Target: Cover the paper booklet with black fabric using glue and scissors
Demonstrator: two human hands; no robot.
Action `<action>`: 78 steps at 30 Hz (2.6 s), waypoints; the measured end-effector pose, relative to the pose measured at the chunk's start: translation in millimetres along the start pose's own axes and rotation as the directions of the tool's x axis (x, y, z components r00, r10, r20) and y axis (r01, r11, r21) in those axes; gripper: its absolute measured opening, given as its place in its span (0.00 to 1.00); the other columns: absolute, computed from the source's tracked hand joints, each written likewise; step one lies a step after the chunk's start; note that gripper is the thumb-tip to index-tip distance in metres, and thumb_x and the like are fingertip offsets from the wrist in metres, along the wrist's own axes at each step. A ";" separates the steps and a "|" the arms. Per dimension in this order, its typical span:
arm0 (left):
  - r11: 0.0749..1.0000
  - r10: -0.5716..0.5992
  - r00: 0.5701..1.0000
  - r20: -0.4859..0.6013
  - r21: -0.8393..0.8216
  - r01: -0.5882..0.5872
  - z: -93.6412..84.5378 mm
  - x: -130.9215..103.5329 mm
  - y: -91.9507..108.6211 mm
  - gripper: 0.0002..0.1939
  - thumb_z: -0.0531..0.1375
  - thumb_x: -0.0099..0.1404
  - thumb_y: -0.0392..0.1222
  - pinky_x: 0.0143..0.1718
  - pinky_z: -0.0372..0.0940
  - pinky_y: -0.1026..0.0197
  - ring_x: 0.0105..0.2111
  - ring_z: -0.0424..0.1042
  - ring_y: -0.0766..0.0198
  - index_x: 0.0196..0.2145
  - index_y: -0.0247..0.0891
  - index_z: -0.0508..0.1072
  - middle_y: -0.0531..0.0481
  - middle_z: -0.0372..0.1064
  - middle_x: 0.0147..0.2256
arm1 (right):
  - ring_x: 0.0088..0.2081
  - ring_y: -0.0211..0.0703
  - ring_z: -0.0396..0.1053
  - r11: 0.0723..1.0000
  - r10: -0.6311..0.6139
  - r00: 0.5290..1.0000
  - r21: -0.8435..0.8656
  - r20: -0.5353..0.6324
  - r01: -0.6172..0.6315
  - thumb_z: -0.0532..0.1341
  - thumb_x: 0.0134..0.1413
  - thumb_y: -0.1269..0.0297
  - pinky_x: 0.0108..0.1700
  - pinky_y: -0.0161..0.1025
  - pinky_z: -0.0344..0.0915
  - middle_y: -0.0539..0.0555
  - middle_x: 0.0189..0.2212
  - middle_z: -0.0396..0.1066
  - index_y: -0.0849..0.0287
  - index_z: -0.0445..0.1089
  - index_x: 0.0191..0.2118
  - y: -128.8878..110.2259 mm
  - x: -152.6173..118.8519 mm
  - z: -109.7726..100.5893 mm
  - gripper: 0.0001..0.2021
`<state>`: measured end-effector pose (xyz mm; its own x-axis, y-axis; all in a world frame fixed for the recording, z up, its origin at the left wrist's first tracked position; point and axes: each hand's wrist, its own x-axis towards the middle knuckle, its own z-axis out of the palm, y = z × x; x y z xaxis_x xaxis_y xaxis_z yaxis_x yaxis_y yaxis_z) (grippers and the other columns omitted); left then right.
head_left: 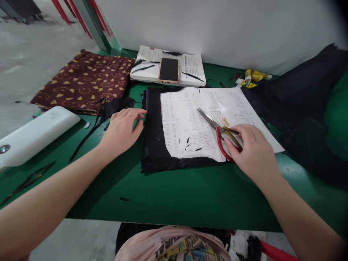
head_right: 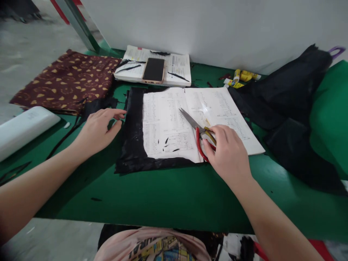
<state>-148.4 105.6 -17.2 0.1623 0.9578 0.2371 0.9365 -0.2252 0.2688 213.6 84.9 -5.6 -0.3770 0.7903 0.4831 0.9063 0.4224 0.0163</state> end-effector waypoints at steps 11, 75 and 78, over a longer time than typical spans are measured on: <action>0.989 -0.070 0.993 0.091 -0.127 0.081 1.2 2.1 0.3 0.16 0.48 0.71 0.49 0.51 0.59 0.44 0.37 0.72 0.56 0.51 0.40 0.65 0.43 0.72 0.47 | 0.55 0.42 0.68 0.674 -0.670 0.742 0.449 0.036 0.587 0.58 0.61 0.69 0.62 0.49 0.61 0.54 0.53 0.73 0.59 0.70 0.50 -54.7 -10.6 -17.4 0.13; 0.736 0.670 0.683 0.292 -0.139 -0.663 0.7 -42.0 61.5 0.27 0.59 0.64 0.51 0.25 0.66 0.55 0.28 0.74 0.57 0.56 0.35 0.66 0.49 0.74 0.32 | 0.44 0.59 0.70 0.996 0.089 0.989 -0.012 0.122 -0.088 0.56 0.59 0.53 0.44 0.55 0.64 0.64 0.40 0.73 0.65 0.67 0.49 10.3 69.8 -8.5 0.21; 0.739 0.667 0.684 0.295 -0.155 -0.655 0.1 -42.8 61.7 0.29 0.58 0.63 0.55 0.26 0.65 0.55 0.28 0.74 0.56 0.56 0.34 0.66 0.48 0.74 0.32 | 0.35 0.56 0.71 0.984 0.178 0.952 -0.026 0.251 -0.177 0.60 0.53 0.53 0.40 0.53 0.65 0.61 0.32 0.74 0.64 0.68 0.47 34.5 79.5 7.8 0.21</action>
<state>-97.5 50.7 -10.8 0.8278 0.5572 0.0662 0.5381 -0.8217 0.1878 213.4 165.7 26.5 -0.2453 0.9385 0.2430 0.9634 0.2639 -0.0467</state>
